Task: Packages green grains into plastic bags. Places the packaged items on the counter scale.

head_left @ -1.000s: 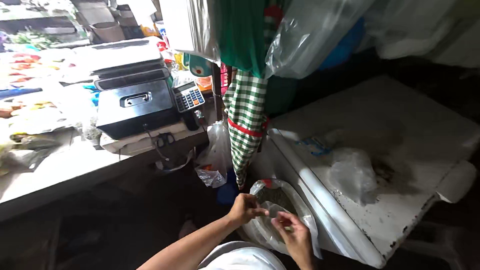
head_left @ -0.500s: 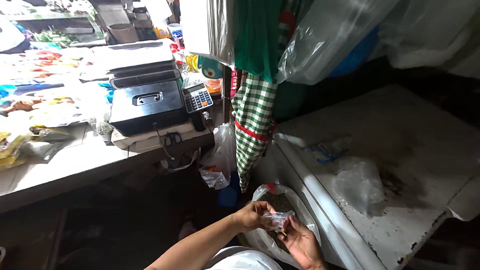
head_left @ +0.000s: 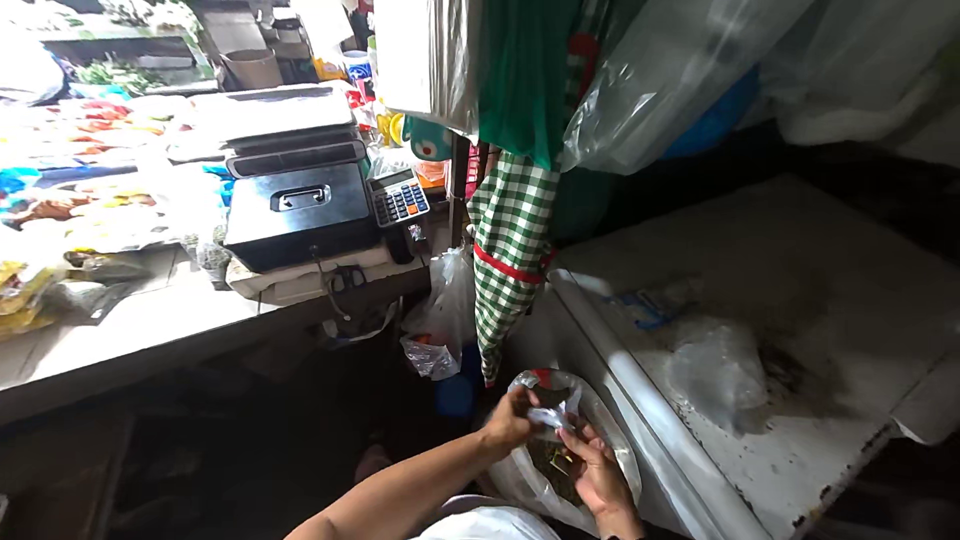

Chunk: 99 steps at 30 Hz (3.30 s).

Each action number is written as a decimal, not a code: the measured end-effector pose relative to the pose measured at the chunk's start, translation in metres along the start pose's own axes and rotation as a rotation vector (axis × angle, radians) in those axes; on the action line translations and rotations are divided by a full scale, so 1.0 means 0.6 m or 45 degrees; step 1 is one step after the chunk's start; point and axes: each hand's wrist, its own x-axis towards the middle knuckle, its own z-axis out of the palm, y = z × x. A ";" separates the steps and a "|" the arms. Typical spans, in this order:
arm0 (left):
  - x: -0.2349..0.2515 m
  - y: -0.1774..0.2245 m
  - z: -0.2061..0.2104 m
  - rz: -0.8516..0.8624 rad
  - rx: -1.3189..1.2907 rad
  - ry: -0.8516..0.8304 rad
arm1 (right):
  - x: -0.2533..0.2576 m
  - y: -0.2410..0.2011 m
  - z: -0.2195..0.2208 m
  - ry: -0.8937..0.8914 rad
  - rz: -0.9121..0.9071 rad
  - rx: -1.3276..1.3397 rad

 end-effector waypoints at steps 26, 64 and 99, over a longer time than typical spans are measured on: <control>-0.037 0.077 -0.086 0.306 0.668 0.238 | 0.147 0.051 -0.106 -0.181 -0.303 -1.936; 0.141 -0.058 0.035 -0.324 2.037 -0.744 | 0.113 0.135 -0.149 -0.489 0.242 -1.637; 0.080 -0.022 0.067 0.068 1.349 -0.363 | -0.016 0.011 -0.123 0.320 -0.545 -0.551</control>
